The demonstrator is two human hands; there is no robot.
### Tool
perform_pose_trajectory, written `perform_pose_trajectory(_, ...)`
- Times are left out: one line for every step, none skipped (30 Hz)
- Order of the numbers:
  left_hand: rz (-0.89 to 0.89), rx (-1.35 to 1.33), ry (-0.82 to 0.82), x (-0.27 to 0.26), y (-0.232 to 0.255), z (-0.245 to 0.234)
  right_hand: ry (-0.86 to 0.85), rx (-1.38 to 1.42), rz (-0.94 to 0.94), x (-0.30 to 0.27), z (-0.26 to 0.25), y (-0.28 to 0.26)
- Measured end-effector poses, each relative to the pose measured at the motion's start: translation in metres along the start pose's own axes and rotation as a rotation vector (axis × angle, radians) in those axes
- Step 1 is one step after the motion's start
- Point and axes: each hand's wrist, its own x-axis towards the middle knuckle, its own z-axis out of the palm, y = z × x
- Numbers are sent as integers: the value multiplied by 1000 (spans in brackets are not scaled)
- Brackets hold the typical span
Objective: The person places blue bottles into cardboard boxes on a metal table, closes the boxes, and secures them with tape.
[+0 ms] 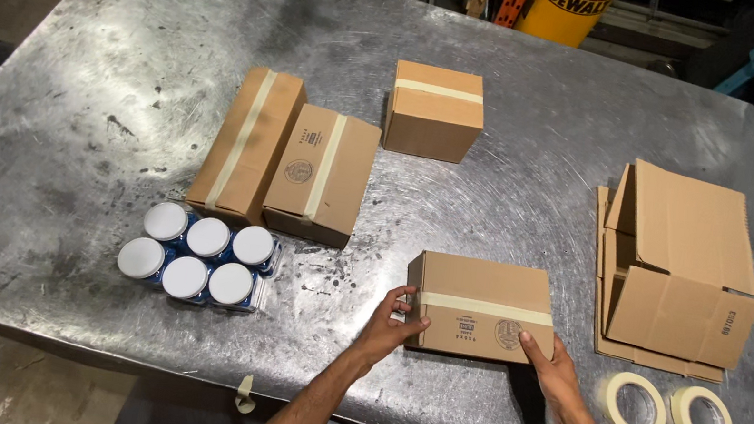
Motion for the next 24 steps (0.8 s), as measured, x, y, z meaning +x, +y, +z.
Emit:
perform_pose_trajectory(6,-50,-26,7,-7,-2,9,22,18,-1,2,0)
perform_pose_trajectory(12,-100,-53,14,-13,-3,17,44,35,-2,3,1)
perform_pose_trajectory(10,-99,-56,18,-16,-6,20,46,38,-6,4,6)
perform_pose_trajectory(7,-157,-66,21,-19,-9,15,-17,28,-10,5,10)
perform_pose_trajectory(8,-213,-78,27,-20,-12,11,-77,15,-12,6,13)
perform_pose_trajectory(10,-210,-83,31,-18,-15,16,-73,14,-16,8,11)
perform_pose_trajectory(-12,-195,-99,33,-18,-18,21,-25,34,-21,10,12)
perform_pose_trajectory(-33,-180,-115,36,-19,-22,27,23,54,-26,13,12)
perform_pose_trajectory(-35,-177,-116,36,-16,-23,27,26,56,-23,13,13)
perform_pose_trajectory(-35,-170,-126,37,-14,-23,17,35,22,-20,13,15)
perform_pose_trajectory(-37,-164,-135,36,-13,-24,6,42,-10,-18,13,17)
perform_pose_trajectory(-41,-163,-135,36,-14,-24,5,43,-7,-17,13,19)
perform_pose_trajectory(-31,-163,-135,38,-14,-24,9,34,7,-16,12,19)
perform_pose_trajectory(-20,-164,-135,39,-14,-24,13,24,21,-14,12,20)
perform_pose_trajectory(-19,-164,-131,36,-14,-21,10,24,19,-15,11,18)
perform_pose_trajectory(-9,-191,-104,34,-14,-19,11,22,27,-15,11,15)
perform_pose_trajectory(-2,-217,-75,30,-14,-17,11,21,37,-17,12,14)
perform_pose_trajectory(-4,-215,-69,28,-16,-17,5,22,38,-18,13,12)
perform_pose_trajectory(-4,-221,-51,28,-18,-16,-2,17,49,-20,12,10)
perform_pose_trajectory(-3,-226,-32,27,-19,-15,-8,11,61,-22,11,8)
perform_pose_trajectory(-6,-223,-36,29,-25,-13,-5,14,64,-19,11,13)
perform_pose_trajectory(43,-183,14,31,-31,-11,0,28,42,-16,11,17)
perform_pose_trajectory(94,-142,67,32,-36,-11,3,42,18,-12,13,21)
perform_pose_trajectory(94,-138,65,28,-35,-11,4,46,19,-9,13,25)
